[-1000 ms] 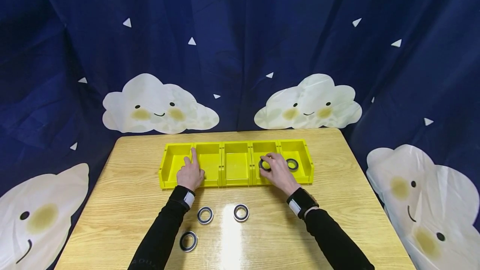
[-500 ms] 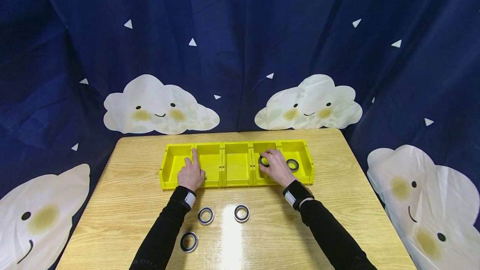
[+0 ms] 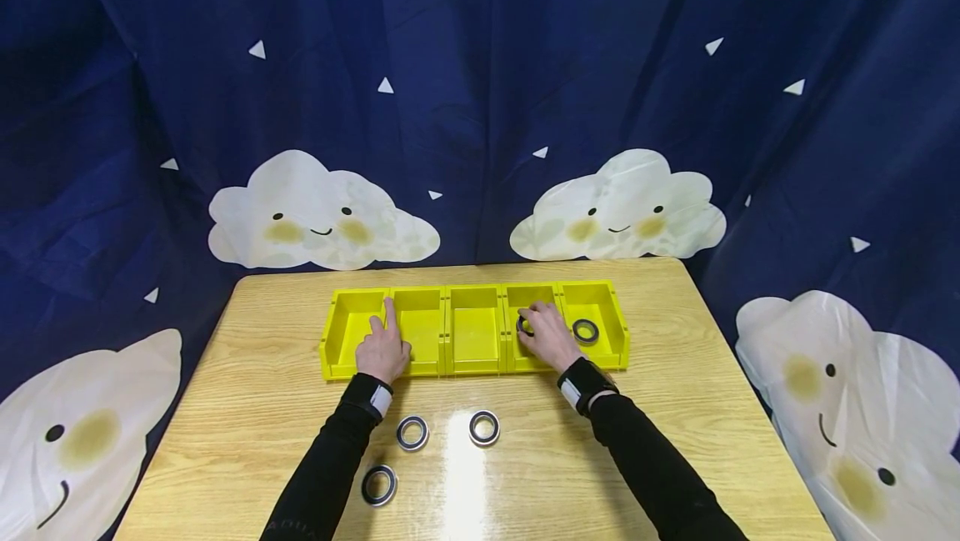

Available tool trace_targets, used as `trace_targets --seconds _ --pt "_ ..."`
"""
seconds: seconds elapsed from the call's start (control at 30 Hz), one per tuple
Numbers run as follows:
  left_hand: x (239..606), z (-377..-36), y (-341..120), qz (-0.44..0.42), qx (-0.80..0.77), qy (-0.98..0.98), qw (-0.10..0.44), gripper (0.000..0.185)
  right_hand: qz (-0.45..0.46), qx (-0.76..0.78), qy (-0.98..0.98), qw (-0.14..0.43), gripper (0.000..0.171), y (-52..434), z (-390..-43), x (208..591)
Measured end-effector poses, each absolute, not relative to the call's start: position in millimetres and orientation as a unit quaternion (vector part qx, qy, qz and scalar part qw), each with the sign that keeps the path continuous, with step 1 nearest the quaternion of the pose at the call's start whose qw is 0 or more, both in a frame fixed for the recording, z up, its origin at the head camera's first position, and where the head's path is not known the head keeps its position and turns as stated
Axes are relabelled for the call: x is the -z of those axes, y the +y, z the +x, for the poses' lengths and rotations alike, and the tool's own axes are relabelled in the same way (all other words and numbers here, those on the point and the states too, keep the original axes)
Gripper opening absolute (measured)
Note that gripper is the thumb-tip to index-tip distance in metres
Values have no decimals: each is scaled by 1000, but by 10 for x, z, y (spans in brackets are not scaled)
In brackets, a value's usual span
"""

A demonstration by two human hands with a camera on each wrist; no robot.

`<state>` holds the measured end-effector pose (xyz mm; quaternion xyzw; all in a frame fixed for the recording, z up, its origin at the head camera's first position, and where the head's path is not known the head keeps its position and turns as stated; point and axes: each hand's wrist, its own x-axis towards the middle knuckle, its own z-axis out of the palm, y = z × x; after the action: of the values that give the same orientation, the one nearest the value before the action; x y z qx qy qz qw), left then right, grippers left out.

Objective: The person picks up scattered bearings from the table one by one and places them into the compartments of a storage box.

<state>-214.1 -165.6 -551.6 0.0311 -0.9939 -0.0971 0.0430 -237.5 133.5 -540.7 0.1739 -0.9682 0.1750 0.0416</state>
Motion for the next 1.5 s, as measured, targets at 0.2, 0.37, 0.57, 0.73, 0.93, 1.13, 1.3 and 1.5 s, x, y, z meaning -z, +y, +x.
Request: trace_targets --seconds 0.2,0.37,0.57,0.73,0.93,1.13,1.3,1.5 --pt "5515 -2142 -1659 31 93 -994 51 81 177 -161 -970 40 36 1285 -2386 5433" --pt "5536 -2154 -1662 34 95 -994 40 81 186 -142 -971 49 34 1247 -2382 5482" --pt "5537 -2156 -1659 35 92 -995 27 82 177 -124 -975 41 19 1211 -2370 5563" --pt "5537 -2156 -1663 34 94 -995 27 83 142 -118 -983 6 9 1174 -2381 5584" --pt "5539 -2161 -1664 36 93 -995 26 83 128 -103 -986 5 7 1136 -2386 5571" --pt "5555 -2172 -1672 35 90 -995 25 84 124 -109 -986 10 6 1125 -2371 5577" --pt "5556 -2167 -1673 36 90 -995 35 84 128 -112 -985 12 5 1130 -2355 5579" --pt "5545 -2141 -1662 30 93 -993 60 82 182 -90 -976 77 17 1179 -2306 5609"
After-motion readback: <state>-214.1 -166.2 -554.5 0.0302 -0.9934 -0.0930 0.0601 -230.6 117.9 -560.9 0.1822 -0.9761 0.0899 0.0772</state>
